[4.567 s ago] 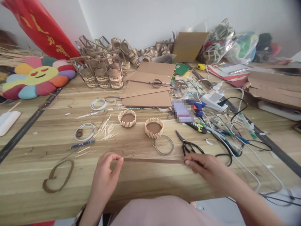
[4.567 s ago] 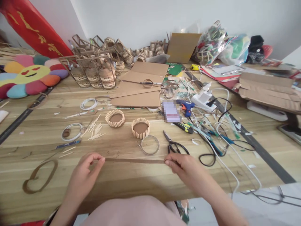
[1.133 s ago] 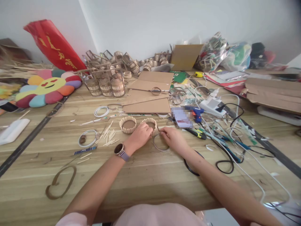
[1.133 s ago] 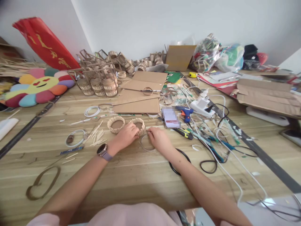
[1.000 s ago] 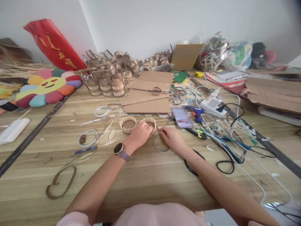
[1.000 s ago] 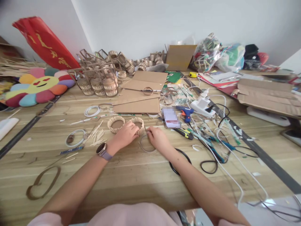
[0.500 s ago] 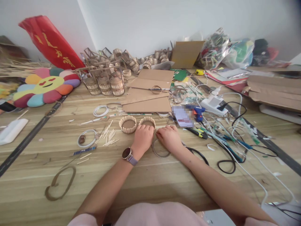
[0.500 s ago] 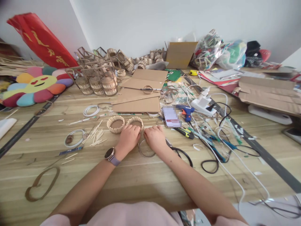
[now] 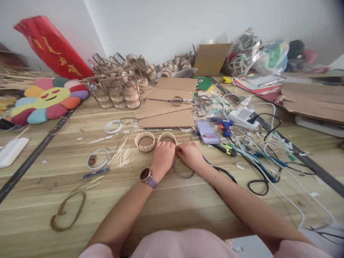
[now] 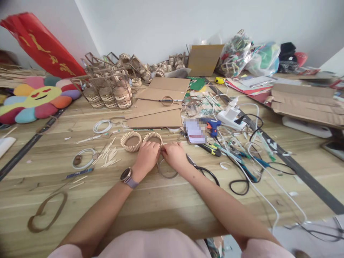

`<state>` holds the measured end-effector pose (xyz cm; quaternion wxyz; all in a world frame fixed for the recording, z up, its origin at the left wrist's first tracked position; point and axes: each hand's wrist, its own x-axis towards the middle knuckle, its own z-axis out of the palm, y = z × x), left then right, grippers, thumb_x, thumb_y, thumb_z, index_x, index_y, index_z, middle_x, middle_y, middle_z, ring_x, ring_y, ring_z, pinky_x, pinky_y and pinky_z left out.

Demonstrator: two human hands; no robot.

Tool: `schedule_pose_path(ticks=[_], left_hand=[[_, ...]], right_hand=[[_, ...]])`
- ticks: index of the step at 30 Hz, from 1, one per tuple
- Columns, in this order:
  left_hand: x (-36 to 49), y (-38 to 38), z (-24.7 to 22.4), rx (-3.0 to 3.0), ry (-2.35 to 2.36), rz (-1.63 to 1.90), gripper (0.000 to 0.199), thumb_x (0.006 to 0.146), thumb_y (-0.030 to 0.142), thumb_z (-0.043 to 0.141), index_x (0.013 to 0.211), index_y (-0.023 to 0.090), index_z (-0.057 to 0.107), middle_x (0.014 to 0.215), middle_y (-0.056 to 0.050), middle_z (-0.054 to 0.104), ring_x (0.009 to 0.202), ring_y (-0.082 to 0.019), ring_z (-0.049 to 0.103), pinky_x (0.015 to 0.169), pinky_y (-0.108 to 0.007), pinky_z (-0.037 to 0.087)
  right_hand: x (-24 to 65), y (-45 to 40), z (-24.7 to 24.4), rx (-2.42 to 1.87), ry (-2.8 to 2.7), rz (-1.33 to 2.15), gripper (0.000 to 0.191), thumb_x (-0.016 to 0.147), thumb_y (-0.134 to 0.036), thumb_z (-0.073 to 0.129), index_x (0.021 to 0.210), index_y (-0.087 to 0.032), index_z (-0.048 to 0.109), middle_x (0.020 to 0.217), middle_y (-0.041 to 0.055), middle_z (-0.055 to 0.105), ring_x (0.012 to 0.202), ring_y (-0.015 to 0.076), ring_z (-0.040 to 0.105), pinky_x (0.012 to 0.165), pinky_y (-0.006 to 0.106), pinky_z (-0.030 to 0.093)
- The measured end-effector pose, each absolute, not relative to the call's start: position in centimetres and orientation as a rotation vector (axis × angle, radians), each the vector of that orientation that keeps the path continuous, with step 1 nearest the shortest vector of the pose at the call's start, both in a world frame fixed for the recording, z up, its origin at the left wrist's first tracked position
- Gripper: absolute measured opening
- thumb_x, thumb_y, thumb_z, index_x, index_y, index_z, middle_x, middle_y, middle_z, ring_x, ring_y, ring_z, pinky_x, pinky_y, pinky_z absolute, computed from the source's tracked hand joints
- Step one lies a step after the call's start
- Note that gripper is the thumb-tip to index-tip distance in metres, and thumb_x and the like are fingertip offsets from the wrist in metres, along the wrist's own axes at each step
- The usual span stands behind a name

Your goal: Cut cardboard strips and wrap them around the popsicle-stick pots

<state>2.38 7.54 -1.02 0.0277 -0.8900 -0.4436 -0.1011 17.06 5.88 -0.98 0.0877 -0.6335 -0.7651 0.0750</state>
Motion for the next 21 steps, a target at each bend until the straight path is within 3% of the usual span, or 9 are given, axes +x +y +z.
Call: schedule_pose_path(ticks=[13, 17, 21], left_hand=[[1.9, 7.8, -1.2, -2.784, -1.285, -0.369, 0.014, 0.098, 0.018, 0.048, 0.089, 0.017, 0.059, 0.087, -0.008, 0.065, 0.087, -0.026, 0.059, 0.085, -0.042, 0.046], [1.3, 8.2, -1.0, -2.819, -1.184, -0.398, 0.016, 0.098, 0.021, 0.051, 0.086, 0.018, 0.06, 0.086, -0.005, 0.064, 0.092, -0.024, 0.057, 0.103, -0.045, 0.041], [0.7, 8.7, -0.9, -2.804, -1.165, -0.423, 0.02, 0.098, 0.015, 0.047, 0.088, 0.016, 0.064, 0.089, -0.007, 0.065, 0.101, -0.024, 0.056, 0.114, -0.053, 0.032]], right_hand=[[17.7, 6.3, -1.4, -1.888, -2.155, 0.26, 0.007, 0.087, -0.024, 0.062, 0.083, -0.02, 0.066, 0.086, 0.0047, 0.073, 0.09, 0.0214, 0.065, 0.077, 0.031, 0.033], [18.5, 6.5, -1.8, -1.927, -2.098, 0.261, 0.018, 0.087, -0.028, 0.065, 0.1, -0.017, 0.062, 0.087, 0.0052, 0.072, 0.082, 0.0205, 0.066, 0.073, 0.03, 0.036], [18.9, 6.9, -1.6, -1.958, -2.072, 0.266, 0.01, 0.09, -0.022, 0.06, 0.098, -0.017, 0.061, 0.084, 0.0052, 0.072, 0.077, 0.0189, 0.066, 0.067, 0.028, 0.039]])
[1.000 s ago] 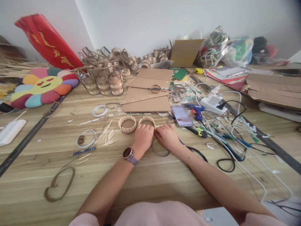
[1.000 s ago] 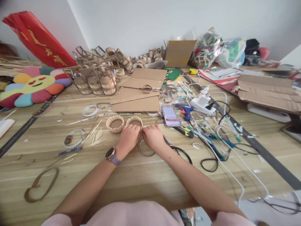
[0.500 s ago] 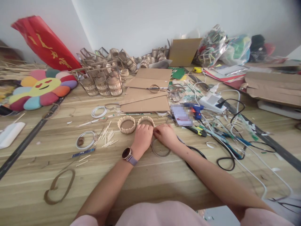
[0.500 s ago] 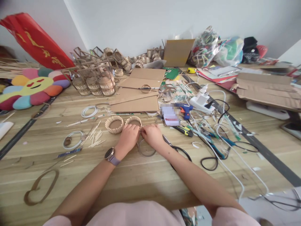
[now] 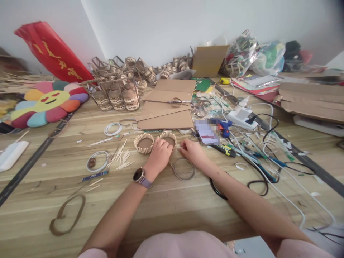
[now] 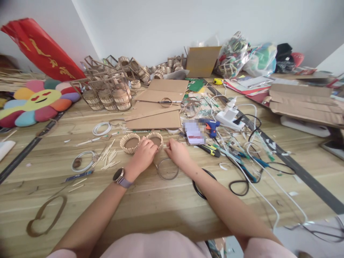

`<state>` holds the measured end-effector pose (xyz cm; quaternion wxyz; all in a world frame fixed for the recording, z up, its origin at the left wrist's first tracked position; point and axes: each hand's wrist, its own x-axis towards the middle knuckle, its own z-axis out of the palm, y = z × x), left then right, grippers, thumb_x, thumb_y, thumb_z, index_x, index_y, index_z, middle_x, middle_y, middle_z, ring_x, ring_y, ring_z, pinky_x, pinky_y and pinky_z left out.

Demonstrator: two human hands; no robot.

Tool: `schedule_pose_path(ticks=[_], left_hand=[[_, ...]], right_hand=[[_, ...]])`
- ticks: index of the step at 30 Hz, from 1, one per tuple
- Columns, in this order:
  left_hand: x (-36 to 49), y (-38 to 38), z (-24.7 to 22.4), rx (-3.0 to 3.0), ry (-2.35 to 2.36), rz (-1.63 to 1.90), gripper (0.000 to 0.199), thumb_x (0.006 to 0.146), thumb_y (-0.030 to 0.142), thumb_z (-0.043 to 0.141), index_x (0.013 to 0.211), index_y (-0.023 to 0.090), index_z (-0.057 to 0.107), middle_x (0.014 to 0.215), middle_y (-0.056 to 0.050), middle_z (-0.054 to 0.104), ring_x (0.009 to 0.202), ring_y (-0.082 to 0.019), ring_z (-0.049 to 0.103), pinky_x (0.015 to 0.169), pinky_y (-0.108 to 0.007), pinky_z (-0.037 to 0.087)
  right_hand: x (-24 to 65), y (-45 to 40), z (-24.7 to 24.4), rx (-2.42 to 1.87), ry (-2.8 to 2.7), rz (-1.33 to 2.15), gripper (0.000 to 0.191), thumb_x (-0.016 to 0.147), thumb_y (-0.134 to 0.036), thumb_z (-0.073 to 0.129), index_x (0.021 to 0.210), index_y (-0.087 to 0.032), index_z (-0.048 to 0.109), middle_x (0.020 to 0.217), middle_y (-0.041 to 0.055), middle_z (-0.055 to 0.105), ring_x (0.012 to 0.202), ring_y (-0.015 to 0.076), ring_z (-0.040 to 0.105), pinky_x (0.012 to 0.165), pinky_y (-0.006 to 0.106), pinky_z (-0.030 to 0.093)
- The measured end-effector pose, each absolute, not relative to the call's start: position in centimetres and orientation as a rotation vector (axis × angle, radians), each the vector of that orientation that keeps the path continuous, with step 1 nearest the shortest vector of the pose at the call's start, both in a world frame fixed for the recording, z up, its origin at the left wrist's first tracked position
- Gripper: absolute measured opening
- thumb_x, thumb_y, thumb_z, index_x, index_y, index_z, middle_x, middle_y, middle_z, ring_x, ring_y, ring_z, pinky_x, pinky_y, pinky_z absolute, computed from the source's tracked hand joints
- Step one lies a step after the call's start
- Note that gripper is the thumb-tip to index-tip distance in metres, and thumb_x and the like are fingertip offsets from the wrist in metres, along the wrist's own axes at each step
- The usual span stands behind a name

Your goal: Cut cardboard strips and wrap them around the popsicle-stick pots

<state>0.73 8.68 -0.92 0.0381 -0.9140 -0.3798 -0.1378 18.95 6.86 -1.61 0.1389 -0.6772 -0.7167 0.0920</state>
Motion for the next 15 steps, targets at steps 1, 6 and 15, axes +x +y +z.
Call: schedule_pose_path(ticks=[1, 6, 15], left_hand=[[0.6, 8.7, -0.9, -2.798, -1.17, -0.429, 0.021, 0.098, 0.014, 0.046, 0.089, 0.016, 0.065, 0.09, -0.007, 0.065, 0.103, -0.025, 0.055, 0.115, -0.055, 0.031], [0.0, 8.6, -1.0, -2.82, -1.15, -0.437, 0.023, 0.093, 0.006, 0.047, 0.093, 0.018, 0.067, 0.092, -0.007, 0.066, 0.108, -0.026, 0.054, 0.114, -0.059, 0.033], [-1.8, 7.8, 0.6, -2.689, -1.465, -0.79, 0.021, 0.097, 0.012, 0.044, 0.11, 0.016, 0.06, 0.106, -0.011, 0.066, 0.1, -0.025, 0.06, 0.087, -0.04, 0.051]], right_hand=[[19.1, 7.0, -1.4, -1.966, -2.066, 0.259, 0.008, 0.091, -0.02, 0.058, 0.097, -0.017, 0.062, 0.084, 0.0057, 0.071, 0.077, 0.0191, 0.066, 0.067, 0.027, 0.039], [19.8, 9.0, 0.6, -1.919, -2.106, 0.2, 0.018, 0.094, -0.015, 0.049, 0.102, -0.017, 0.064, 0.103, 0.011, 0.071, 0.09, 0.021, 0.065, 0.072, 0.028, 0.042], [18.5, 10.2, 2.9, -1.699, -2.245, 0.21, 0.021, 0.094, -0.025, 0.055, 0.11, -0.021, 0.067, 0.116, 0.0086, 0.066, 0.099, 0.0201, 0.064, 0.077, 0.027, 0.044]])
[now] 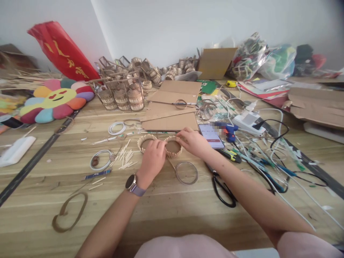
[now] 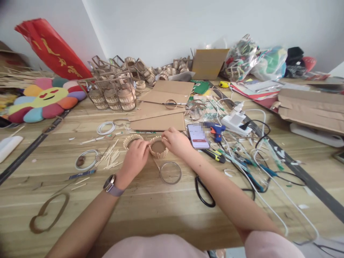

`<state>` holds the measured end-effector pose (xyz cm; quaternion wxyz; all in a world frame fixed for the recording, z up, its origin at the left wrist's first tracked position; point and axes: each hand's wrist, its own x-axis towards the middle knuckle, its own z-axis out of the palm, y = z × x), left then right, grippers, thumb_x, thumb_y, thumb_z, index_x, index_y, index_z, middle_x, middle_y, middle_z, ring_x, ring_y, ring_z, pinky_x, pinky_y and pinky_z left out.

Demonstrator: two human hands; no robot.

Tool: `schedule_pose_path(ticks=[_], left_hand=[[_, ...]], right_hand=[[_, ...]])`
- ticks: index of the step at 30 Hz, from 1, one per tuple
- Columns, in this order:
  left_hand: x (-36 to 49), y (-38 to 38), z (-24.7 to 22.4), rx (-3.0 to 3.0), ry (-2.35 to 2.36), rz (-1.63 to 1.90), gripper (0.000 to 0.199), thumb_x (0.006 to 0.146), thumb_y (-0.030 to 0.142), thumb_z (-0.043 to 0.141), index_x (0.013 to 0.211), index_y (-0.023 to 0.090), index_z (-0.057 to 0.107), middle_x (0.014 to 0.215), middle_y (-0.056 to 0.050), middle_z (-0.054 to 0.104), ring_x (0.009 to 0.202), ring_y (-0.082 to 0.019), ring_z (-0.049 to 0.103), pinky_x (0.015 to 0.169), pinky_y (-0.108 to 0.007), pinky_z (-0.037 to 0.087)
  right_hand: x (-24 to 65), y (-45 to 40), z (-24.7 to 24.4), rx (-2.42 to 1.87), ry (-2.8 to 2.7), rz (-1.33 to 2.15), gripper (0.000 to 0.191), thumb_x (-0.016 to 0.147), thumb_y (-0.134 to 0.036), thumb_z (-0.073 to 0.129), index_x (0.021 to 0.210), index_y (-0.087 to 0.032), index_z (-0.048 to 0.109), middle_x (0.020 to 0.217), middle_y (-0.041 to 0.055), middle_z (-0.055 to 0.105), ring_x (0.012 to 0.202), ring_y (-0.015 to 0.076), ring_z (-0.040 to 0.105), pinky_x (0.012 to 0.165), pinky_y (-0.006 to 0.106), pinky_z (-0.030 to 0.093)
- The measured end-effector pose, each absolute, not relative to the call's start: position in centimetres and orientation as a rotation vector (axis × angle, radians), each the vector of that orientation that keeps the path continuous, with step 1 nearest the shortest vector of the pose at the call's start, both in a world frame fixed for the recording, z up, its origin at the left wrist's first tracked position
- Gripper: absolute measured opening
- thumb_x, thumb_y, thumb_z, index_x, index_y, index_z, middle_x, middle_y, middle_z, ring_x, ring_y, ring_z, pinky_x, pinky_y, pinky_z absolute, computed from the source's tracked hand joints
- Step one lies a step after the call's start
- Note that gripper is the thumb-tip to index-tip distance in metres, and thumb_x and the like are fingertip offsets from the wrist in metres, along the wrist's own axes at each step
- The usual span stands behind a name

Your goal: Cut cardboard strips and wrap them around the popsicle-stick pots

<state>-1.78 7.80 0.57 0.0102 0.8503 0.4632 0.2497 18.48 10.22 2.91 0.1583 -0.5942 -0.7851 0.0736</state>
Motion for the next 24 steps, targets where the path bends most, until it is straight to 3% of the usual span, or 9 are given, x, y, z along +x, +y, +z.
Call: schedule_pose_path(ticks=[6, 13, 17, 22, 24], left_hand=[[-1.7, 6.1, 1.4, 2.549, 1.474, 0.44, 0.016, 0.096, 0.021, 0.054, 0.083, 0.019, 0.063, 0.076, -0.004, 0.07, 0.069, -0.02, 0.065, 0.059, -0.029, 0.046], [-0.5, 5.9, 0.4, 2.555, 1.339, 0.303, 0.017, 0.096, 0.023, 0.056, 0.089, 0.018, 0.07, 0.086, -0.009, 0.071, 0.083, -0.025, 0.068, 0.069, -0.033, 0.049], [-0.8, 6.5, -0.1, 2.483, 1.367, 0.328, 0.022, 0.095, 0.015, 0.054, 0.079, 0.013, 0.069, 0.091, -0.012, 0.07, 0.09, -0.025, 0.066, 0.081, -0.034, 0.05], [-1.3, 7.1, -0.6, 2.264, 1.512, 0.436, 0.02, 0.087, 0.007, 0.055, 0.073, 0.015, 0.068, 0.082, -0.008, 0.071, 0.08, -0.021, 0.066, 0.076, -0.032, 0.049], [-1.5, 7.2, -0.7, 2.154, 1.558, 0.491, 0.018, 0.083, 0.006, 0.056, 0.074, 0.015, 0.068, 0.078, -0.006, 0.072, 0.076, -0.02, 0.066, 0.071, -0.03, 0.048]], right_hand=[[17.8, 9.8, 0.8, -1.823, -2.115, 0.226, 0.029, 0.084, -0.01, 0.053, 0.111, -0.016, 0.062, 0.107, 0.0112, 0.069, 0.092, 0.021, 0.064, 0.075, 0.028, 0.046], [19.8, 10.4, 0.4, -1.896, -1.993, 0.14, 0.026, 0.083, -0.009, 0.052, 0.108, -0.013, 0.061, 0.103, 0.0142, 0.068, 0.094, 0.0231, 0.063, 0.081, 0.031, 0.047], [20.2, 9.9, 0.6, -1.886, -1.98, 0.087, 0.021, 0.086, -0.014, 0.053, 0.105, -0.015, 0.062, 0.101, 0.0124, 0.068, 0.086, 0.0222, 0.063, 0.077, 0.031, 0.046], [19.0, 6.1, 2.7, -1.825, -1.996, -0.047, 0.019, 0.094, -0.022, 0.049, 0.101, -0.015, 0.065, 0.105, 0.0163, 0.067, 0.096, 0.0277, 0.061, 0.08, 0.036, 0.042], [17.8, 3.4, 2.9, -1.721, -2.129, -0.081, 0.021, 0.096, -0.027, 0.048, 0.091, -0.018, 0.066, 0.094, 0.0119, 0.068, 0.089, 0.0254, 0.061, 0.077, 0.035, 0.041]])
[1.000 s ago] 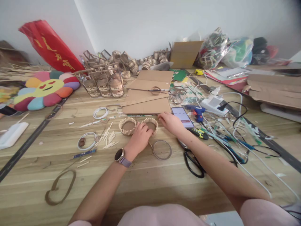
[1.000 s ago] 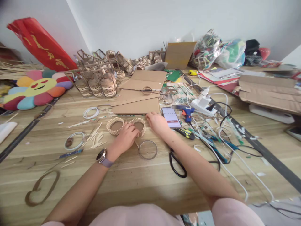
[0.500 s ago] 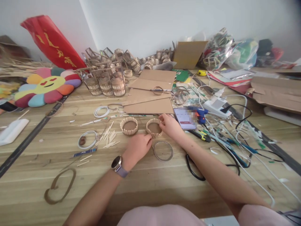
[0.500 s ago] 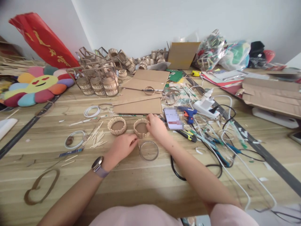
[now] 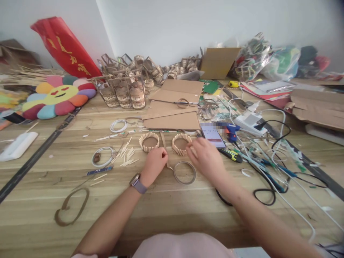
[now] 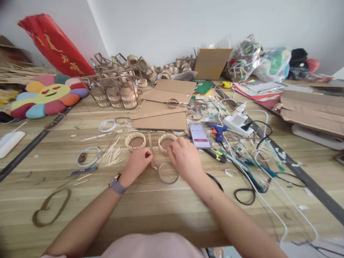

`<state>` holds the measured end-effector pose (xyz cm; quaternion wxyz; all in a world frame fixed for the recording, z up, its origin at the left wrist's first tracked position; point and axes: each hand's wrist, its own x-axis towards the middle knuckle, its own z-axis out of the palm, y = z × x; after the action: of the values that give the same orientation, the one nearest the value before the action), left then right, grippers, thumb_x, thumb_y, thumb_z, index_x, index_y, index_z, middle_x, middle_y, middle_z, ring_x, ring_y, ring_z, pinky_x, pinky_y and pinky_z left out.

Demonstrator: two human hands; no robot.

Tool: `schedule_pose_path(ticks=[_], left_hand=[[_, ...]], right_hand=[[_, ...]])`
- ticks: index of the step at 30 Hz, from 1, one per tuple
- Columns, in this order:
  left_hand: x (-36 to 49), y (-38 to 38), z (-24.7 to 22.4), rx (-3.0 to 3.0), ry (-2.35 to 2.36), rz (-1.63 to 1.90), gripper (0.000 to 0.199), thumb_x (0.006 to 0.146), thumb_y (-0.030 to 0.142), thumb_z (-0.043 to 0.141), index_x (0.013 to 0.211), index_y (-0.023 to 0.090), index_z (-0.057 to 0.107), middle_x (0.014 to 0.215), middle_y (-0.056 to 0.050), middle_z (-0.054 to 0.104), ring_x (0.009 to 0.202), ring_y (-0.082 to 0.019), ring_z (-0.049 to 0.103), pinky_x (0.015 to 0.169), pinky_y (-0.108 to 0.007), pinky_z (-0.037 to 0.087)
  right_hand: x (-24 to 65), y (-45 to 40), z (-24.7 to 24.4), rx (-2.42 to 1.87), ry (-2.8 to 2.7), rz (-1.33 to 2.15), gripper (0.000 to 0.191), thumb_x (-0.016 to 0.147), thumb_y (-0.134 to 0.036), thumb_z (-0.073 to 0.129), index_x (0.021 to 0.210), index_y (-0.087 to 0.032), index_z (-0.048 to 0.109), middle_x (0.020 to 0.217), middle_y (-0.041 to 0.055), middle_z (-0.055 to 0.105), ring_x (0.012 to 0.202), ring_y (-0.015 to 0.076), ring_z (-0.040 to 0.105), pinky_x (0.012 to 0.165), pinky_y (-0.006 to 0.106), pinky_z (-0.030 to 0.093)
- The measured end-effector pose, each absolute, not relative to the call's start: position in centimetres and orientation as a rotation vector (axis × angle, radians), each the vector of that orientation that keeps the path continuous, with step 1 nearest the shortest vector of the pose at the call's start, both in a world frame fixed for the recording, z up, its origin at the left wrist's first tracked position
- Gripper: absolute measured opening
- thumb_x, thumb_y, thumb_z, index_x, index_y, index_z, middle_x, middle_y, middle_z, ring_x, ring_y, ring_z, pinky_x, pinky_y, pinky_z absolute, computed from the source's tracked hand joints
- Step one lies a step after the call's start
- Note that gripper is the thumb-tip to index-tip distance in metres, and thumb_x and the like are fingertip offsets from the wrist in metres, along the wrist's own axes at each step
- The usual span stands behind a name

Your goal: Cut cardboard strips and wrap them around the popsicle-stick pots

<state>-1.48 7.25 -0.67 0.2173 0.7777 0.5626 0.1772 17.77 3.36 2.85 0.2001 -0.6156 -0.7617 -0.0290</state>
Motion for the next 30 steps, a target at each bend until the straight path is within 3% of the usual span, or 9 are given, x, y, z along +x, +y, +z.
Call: schedule_pose_path(ticks=[2, 4, 10, 13, 18, 22, 26, 30], left_hand=[[-1.6, 7.2, -0.6, 2.06, 1.558, 0.536, 0.016, 0.08, 0.005, 0.058, 0.079, 0.015, 0.07, 0.077, -0.003, 0.072, 0.073, -0.018, 0.066, 0.068, -0.027, 0.048], [-1.6, 7.1, -0.5, 1.992, 1.515, 0.573, 0.02, 0.078, 0.004, 0.059, 0.085, 0.016, 0.072, 0.078, -0.002, 0.074, 0.072, -0.016, 0.067, 0.067, -0.025, 0.049], [-1.6, 6.5, 0.9, 1.885, 1.441, 0.739, 0.029, 0.084, 0.007, 0.049, 0.093, 0.016, 0.075, 0.084, -0.002, 0.075, 0.071, -0.014, 0.065, 0.067, -0.025, 0.049], [-1.9, 6.1, 2.2, 1.859, 1.43, 0.875, 0.03, 0.088, 0.01, 0.045, 0.098, 0.016, 0.072, 0.094, -0.004, 0.073, 0.074, -0.014, 0.063, 0.068, -0.025, 0.048], [-3.4, 3.6, 4.5, 1.951, 0.994, 0.987, 0.024, 0.083, 0.011, 0.043, 0.078, 0.018, 0.066, 0.077, 0.0, 0.062, 0.07, -0.012, 0.056, 0.066, -0.024, 0.044], [-5.3, 1.2, 5.3, 1.931, 0.683, 0.876, 0.027, 0.081, 0.007, 0.041, 0.068, 0.018, 0.061, 0.066, 0.003, 0.052, 0.062, -0.01, 0.049, 0.061, -0.023, 0.038], [-7.0, -0.2, 5.4, 1.78, 0.505, 0.729, 0.027, 0.08, 0.008, 0.043, 0.06, 0.018, 0.058, 0.061, 0.002, 0.048, 0.06, -0.011, 0.045, 0.059, -0.024, 0.034], [-8.5, -0.4, 5.4, 1.625, 0.442, 0.632, 0.028, 0.081, 0.017, 0.049, 0.054, 0.018, 0.053, 0.056, 0.002, 0.042, 0.057, -0.012, 0.041, 0.058, -0.026, 0.031]], right_hand=[[16.3, 0.6, 2.1, -1.642, -2.348, -0.044, 0.021, 0.095, -0.03, 0.055, 0.08, -0.02, 0.065, 0.078, 0.0057, 0.068, 0.072, 0.0206, 0.061, 0.068, 0.033, 0.037], [14.8, -1.4, 0.6, -1.645, -2.457, -0.086, 0.018, 0.089, -0.034, 0.065, 0.078, -0.021, 0.064, 0.074, 0.0042, 0.069, 0.073, 0.0215, 0.063, 0.068, 0.033, 0.037], [13.7, -3.2, -2.5, -1.651, -2.469, -0.171, 0.013, 0.084, -0.012, 0.064, 0.074, -0.019, 0.062, 0.069, 0.0038, 0.068, 0.066, 0.02, 0.062, 0.062, 0.033, 0.034], [14.9, -3.9, -2.5, -1.609, -2.474, -0.211, 0.015, 0.085, -0.011, 0.063, 0.072, -0.02, 0.061, 0.068, 0.0029, 0.067, 0.065, 0.0201, 0.062, 0.063, 0.033, 0.035], [17.6, -5.0, -1.0, -1.554, -2.449, -0.217, 0.019, 0.091, -0.025, 0.063, 0.073, -0.021, 0.059, 0.068, 0.0024, 0.065, 0.066, 0.0211, 0.063, 0.064, 0.034, 0.039], [18.6, -5.0, 1.7, -1.392, -2.129, -0.253, 0.014, 0.095, -0.03, 0.06, 0.103, -0.019, 0.061, 0.093, 0.0083, 0.067, 0.085, 0.0226, 0.064, 0.074, 0.034, 0.047], [18.4, -4.1, 3.7, -1.348, -1.972, -0.476, 0.037, 0.092, -0.026, 0.064, 0.127, -0.019, 0.053, 0.122, 0.0166, 0.063, 0.118, 0.0317, 0.055, 0.099, 0.049, 0.041], [19.0, -2.5, 3.8, -1.352, -2.084, -0.328, 0.035, 0.096, -0.018, 0.052, 0.131, -0.02, 0.051, 0.12, 0.0121, 0.068, 0.125, 0.0306, 0.052, 0.106, 0.052, 0.034]])
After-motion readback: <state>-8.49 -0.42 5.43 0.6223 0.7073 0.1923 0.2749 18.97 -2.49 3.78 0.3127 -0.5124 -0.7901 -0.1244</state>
